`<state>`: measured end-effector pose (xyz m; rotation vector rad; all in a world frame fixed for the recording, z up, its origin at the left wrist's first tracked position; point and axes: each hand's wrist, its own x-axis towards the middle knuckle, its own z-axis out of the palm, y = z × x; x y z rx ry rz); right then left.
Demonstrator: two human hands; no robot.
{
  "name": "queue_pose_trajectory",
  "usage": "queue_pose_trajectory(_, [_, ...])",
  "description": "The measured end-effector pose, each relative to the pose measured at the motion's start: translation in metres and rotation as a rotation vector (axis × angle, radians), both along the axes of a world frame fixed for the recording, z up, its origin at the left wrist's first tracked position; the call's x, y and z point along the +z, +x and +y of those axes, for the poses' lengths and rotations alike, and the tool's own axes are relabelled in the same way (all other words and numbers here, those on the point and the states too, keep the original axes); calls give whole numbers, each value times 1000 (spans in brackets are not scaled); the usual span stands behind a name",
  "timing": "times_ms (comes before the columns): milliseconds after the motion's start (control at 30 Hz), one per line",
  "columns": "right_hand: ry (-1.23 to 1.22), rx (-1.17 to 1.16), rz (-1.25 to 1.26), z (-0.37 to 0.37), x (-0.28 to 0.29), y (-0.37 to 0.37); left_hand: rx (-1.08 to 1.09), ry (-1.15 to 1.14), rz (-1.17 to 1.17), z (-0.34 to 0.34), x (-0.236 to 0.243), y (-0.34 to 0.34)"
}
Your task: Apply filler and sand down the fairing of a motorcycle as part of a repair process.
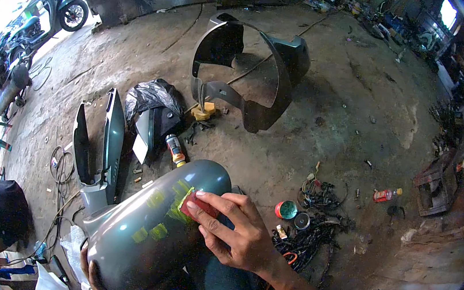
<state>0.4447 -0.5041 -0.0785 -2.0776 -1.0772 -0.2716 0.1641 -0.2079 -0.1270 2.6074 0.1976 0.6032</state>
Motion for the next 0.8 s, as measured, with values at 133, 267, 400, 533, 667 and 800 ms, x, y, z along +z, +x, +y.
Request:
queue_pose_trajectory(133, [15,-57,11,-6,-2,-8,14,27,11,6,-13,-1])
queue_pose_trajectory(267, [19,-105,-7,-7,-8,-15,24,28,43,12,-14,-5])
queue_pose_trajectory(400, [41,-139,16,-11,-16,-24,9,4,33,0,2,7])
queue_pose_trajectory(533, [97,-180,30,-10,-28,-32,21,35,38,5,-6,1])
queue_pose_trajectory(667, [139,-231,70,-18,-25,-41,32,140,58,21,-35,-14])
queue_pose_trajectory(800, [161,-261,86,-16,1,-25,5,53,41,4,-4,2])
